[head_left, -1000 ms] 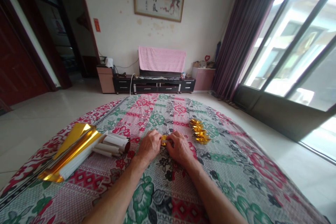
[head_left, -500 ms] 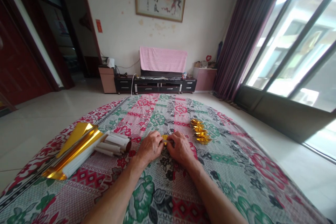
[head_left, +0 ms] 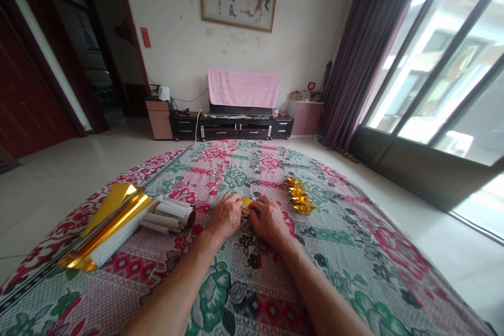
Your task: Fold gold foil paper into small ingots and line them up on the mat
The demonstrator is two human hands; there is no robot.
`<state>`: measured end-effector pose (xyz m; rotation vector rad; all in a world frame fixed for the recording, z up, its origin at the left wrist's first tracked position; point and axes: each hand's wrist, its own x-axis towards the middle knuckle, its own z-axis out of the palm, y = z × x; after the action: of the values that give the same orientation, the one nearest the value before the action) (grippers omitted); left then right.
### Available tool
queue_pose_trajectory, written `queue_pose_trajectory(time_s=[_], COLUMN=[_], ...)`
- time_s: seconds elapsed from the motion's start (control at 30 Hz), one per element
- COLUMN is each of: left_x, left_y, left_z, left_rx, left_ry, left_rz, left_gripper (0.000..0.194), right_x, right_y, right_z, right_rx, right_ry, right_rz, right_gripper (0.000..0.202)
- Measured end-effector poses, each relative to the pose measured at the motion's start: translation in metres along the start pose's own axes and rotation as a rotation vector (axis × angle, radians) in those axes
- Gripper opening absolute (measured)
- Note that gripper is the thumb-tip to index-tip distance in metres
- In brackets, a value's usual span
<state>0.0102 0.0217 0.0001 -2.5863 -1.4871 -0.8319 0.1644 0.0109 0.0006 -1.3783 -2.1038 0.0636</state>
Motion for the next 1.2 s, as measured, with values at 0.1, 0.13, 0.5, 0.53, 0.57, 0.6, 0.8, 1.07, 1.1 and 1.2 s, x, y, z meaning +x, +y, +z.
queue_pose_trajectory(time_s=[0.1, 0.13, 0.5, 0.53, 0.57, 0.6, 0.8, 1.07, 1.1, 1.2], left_x=[0.001, 0.002, 0.002, 0.002, 0.001, 0.001, 0.001, 0.001, 0.001, 0.001], left_y=[0.001, 0.001, 0.002, 0.002, 0.003, 0.003, 0.006, 0.003, 0.004, 0.005], left_z=[0.001, 0.002, 0.002, 0.002, 0.001, 0.0, -0.002, 0.004, 0.004, 0.003], left_rx=[-0.016, -0.022, -0.091, -0.101, -0.109, -0.113, -0.108, -0.136, -0.135, -0.112], left_ry=[0.0, -0.003, -0.037, -0.034, -0.027, -0.02, -0.039, -0.033, -0.029, -0.02], left_rz=[0.012, 0.017, 0.022, 0.026, 0.026, 0.021, 0.013, -0.004, -0.008, 0.002], left_gripper=[0.027, 0.027, 0.025, 0.024, 0.023, 0.022, 0.015, 0.015, 0.014, 0.016], right_x=[0.0, 0.0, 0.001, 0.001, 0.001, 0.001, 0.002, 0.002, 0.003, 0.003], right_y=[0.0, 0.0, 0.004, 0.004, 0.005, 0.006, 0.007, 0.014, 0.015, 0.017], right_z=[0.001, 0.001, 0.001, 0.001, 0.0, 0.0, 0.0, -0.006, -0.006, -0.008], right_rx=[0.002, 0.002, 0.031, 0.039, 0.047, 0.054, 0.055, 0.122, 0.132, 0.16], right_ry=[0.0, 0.001, -0.013, -0.014, -0.013, -0.01, -0.007, -0.06, -0.065, -0.076], right_rz=[0.01, 0.01, 0.009, 0.006, 0.003, -0.002, -0.021, -0.083, -0.097, -0.144], right_gripper=[0.015, 0.015, 0.018, 0.018, 0.019, 0.019, 0.017, 0.024, 0.026, 0.028])
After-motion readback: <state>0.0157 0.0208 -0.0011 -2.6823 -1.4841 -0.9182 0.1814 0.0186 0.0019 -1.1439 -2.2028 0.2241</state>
